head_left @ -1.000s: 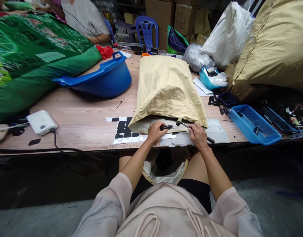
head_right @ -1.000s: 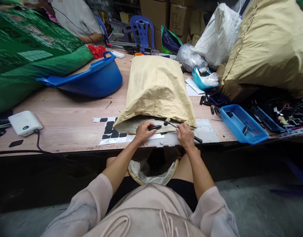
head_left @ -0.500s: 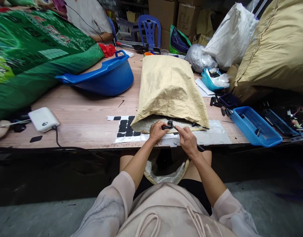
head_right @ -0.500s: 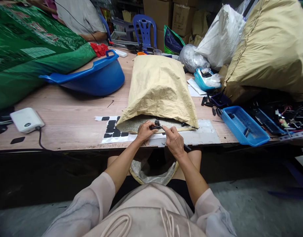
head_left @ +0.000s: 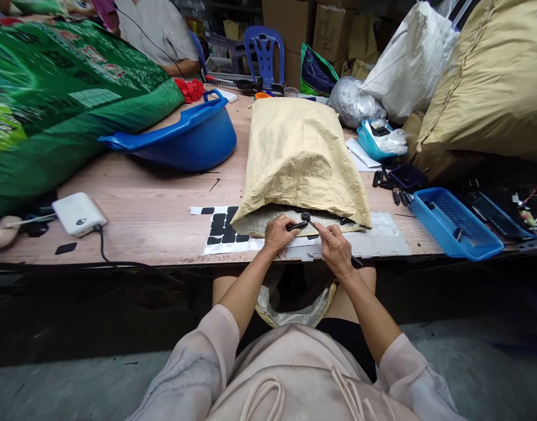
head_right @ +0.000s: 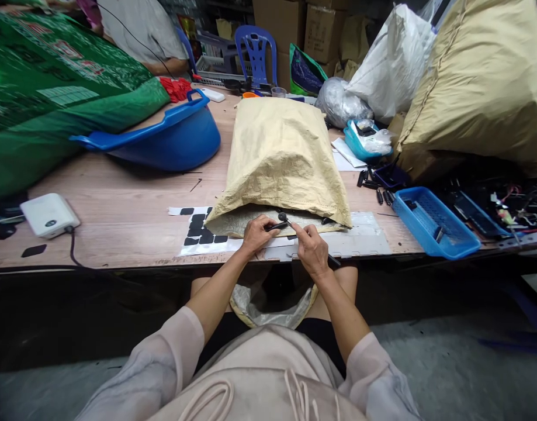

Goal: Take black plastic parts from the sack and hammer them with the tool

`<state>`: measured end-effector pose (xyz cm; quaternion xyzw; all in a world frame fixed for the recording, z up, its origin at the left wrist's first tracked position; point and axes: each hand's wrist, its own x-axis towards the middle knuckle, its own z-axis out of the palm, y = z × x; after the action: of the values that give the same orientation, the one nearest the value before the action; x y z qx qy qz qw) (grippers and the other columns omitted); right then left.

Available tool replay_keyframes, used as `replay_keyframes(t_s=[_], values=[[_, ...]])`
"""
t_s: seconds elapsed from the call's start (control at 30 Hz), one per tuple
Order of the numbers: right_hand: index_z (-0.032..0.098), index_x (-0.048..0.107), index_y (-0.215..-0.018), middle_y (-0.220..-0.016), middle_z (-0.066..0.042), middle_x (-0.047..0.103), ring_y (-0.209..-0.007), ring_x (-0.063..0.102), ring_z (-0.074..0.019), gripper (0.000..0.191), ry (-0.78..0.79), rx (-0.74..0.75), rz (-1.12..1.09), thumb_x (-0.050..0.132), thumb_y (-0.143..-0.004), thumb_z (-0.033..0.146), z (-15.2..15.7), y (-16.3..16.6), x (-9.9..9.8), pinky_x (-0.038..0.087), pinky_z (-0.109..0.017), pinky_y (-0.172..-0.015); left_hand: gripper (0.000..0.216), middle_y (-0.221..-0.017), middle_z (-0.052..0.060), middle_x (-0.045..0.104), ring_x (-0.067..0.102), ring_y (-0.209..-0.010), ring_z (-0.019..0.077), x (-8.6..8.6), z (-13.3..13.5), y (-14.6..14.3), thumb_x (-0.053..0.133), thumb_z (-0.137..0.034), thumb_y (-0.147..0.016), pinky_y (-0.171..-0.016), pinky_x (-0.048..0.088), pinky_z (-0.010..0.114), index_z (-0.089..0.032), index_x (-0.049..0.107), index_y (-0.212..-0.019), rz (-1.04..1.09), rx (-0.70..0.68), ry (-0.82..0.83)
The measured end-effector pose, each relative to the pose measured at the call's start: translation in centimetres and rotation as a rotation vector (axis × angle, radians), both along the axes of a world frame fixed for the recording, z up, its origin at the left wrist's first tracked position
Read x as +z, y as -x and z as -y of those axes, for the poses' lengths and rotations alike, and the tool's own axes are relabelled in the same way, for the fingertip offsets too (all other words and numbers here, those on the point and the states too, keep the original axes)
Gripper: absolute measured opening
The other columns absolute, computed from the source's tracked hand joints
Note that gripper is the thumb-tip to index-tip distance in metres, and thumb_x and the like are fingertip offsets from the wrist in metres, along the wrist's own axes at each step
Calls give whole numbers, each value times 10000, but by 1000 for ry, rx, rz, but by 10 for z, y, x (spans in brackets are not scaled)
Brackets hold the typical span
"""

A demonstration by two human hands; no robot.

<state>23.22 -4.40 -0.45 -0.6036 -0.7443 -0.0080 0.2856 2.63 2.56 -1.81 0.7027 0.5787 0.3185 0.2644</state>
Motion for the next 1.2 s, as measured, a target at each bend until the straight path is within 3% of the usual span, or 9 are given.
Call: replay_keyframes(t_s=[0.13, 0.27, 0.6, 0.8, 0.9, 1.0, 1.1, 1.2], values=[[350, 706, -1389, -976, -40, 642, -838, 619, -156, 443, 45, -7, 31, 475, -1040, 203, 0, -4, -4, 442, -220, -634, 125, -929, 23, 744, 659, -834, 185, 0, -1, 0, 786, -237, -785, -781, 500, 299, -228, 796, -910, -9, -3, 4], [322, 695, -1403, -1013, -48, 660, -889, 637, -167, 425, -4, -13, -19, 467, -1054, 240, -7, -18, -6, 488, -231, -696, 125, -922, 22, 740, 660, -830, 187, 1, -1, 0, 782, -246, -783, -786, 505, 303, -230, 799, -906, -16, -3, -9], [286, 794, -1196, -920, -59, 681, -885, 595, -208, 299, -94, 151, 197, 540, -1041, 255, -36, -89, -12, 455, -325, -810, 104, -907, 21, 726, 655, -808, 184, 2, 0, 1, 786, -236, -773, -780, 509, 306, -225, 794, -876, -25, -7, 1], [278, 790, -1190, -961, -56, 683, -919, 596, -215, 283, -40, 154, 134, 557, -1030, 268, -41, -93, -19, 453, -349, -861, 97, -917, 24, 714, 631, -786, 177, 6, 2, 4, 776, -224, -781, -771, 509, 308, -210, 754, -875, -12, -57, -46], [277, 787, -1188, -973, -58, 682, -940, 596, -222, 281, -19, 144, 126, 555, -1029, 282, -40, -91, -19, 452, -354, -867, 108, -927, 43, 710, 645, -852, 200, 14, 25, 6, 757, -232, -811, -810, 516, 325, -203, 729, -911, 41, -152, -148], [272, 788, -1183, -972, -63, 678, -942, 591, -228, 281, -13, 125, 125, 558, -1024, 292, -40, -90, -19, 445, -361, -868, 123, -935, 54, 713, 664, -887, 207, 15, 67, 6, 710, -275, -881, -830, 522, 327, -212, 718, -985, 90, -375, -189], [270, 788, -1178, -975, -67, 672, -946, 585, -231, 282, -8, 114, 126, 556, -1020, 294, -40, -89, -20, 439, -363, -867, 125, -926, 45, 716, 673, -834, 189, -1, 111, 1, 683, -290, -911, -778, 522, 303, -224, 716, -1012, 47, -529, -94], [269, 788, -1169, -980, -69, 669, -942, 576, -234, 281, -8, 101, 123, 554, -1018, 299, -39, -88, -20, 436, -364, -870, 127, -963, 40, 729, 685, -813, 186, -30, 138, -7, 703, -253, -890, -743, 520, 294, -226, 721, -1013, -81, -445, 100]])
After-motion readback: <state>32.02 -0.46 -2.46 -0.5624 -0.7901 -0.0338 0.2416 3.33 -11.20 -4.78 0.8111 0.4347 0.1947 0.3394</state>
